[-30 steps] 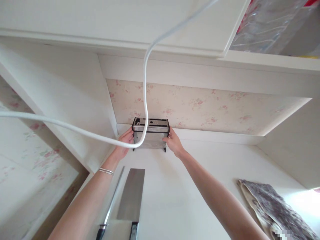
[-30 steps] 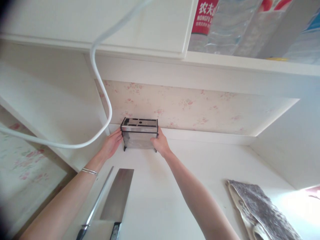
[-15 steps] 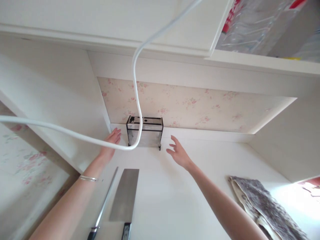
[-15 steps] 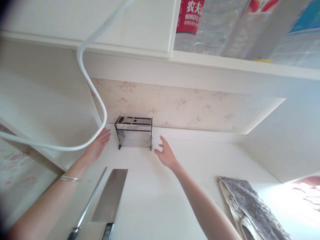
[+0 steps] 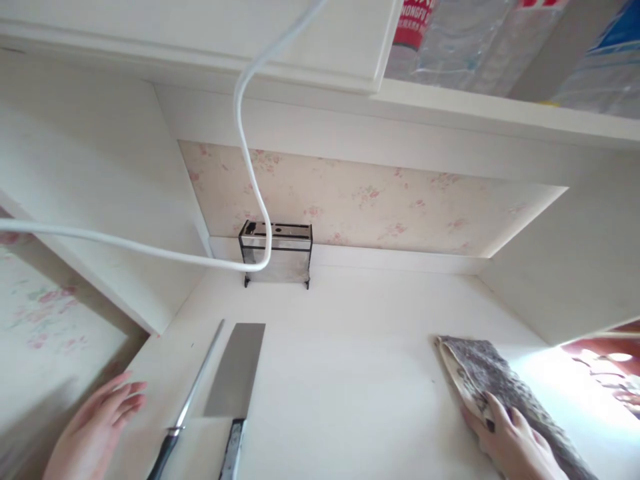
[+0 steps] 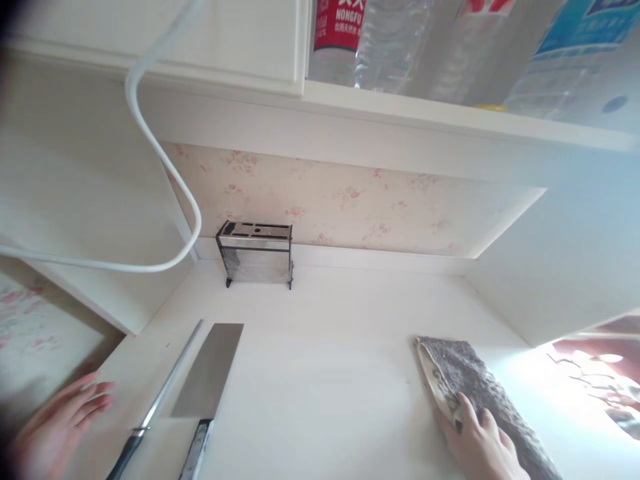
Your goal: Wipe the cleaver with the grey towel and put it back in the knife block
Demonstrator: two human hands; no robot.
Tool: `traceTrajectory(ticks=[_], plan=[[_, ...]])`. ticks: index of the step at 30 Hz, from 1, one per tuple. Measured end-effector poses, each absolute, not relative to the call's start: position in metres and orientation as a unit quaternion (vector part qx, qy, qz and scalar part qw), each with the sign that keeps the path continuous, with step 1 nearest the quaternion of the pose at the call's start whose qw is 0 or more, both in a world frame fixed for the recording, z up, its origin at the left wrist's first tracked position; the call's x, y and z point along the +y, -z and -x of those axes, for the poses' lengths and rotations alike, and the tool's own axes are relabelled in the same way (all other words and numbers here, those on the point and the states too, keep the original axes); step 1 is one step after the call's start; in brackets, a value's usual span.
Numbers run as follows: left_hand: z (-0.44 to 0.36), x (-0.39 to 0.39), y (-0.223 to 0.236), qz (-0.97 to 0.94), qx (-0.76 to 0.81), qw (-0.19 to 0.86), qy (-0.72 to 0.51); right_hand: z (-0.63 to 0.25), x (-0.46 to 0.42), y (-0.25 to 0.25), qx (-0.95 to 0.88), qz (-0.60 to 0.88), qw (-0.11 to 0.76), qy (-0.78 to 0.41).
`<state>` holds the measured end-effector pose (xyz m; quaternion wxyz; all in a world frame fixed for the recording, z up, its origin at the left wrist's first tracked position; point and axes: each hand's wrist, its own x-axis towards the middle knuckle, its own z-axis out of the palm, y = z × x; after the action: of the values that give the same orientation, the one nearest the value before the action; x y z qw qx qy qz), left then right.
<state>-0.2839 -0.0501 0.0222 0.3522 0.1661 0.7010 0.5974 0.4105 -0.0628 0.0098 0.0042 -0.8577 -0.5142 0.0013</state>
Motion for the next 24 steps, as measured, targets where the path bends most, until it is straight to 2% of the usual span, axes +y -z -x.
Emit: traceTrajectory(ticks=[6, 8, 10, 14, 17, 19, 22, 24], plan=[[0.263, -0.06, -0.016, -0.162, 0.706, 0.37, -0.582, -0.347, -0.036, -0.044, -0.578, 0.813, -0.048, -0.049], [0.262, -0.061, -0.014, -0.154, 0.685, 0.363, -0.612, -0.316, -0.024, -0.055, -0.598, 0.797, -0.02, -0.082], [0.263, -0.063, -0.013, -0.138, 0.653, 0.361, -0.651, -0.284, -0.014, -0.067, -0.617, 0.766, 0.08, -0.16], [0.266, -0.069, -0.009, -0.12, 0.619, 0.371, -0.682, -0.227, 0.001, -0.098, -0.52, 0.633, 0.33, -0.469], [0.269, -0.074, -0.006, -0.125, 0.614, 0.377, -0.682, -0.197, 0.004, -0.122, -0.419, 0.543, 0.408, -0.602], [0.272, -0.076, -0.004, -0.139, 0.61, 0.377, -0.683, -0.182, 0.002, -0.125, -0.389, 0.511, 0.406, -0.65], [0.273, -0.077, -0.001, -0.146, 0.599, 0.376, -0.692, -0.169, -0.008, -0.102, -0.376, 0.488, 0.359, -0.701], [0.273, -0.077, 0.0, -0.146, 0.591, 0.37, -0.702, -0.169, -0.016, -0.074, -0.386, 0.526, 0.352, -0.671]])
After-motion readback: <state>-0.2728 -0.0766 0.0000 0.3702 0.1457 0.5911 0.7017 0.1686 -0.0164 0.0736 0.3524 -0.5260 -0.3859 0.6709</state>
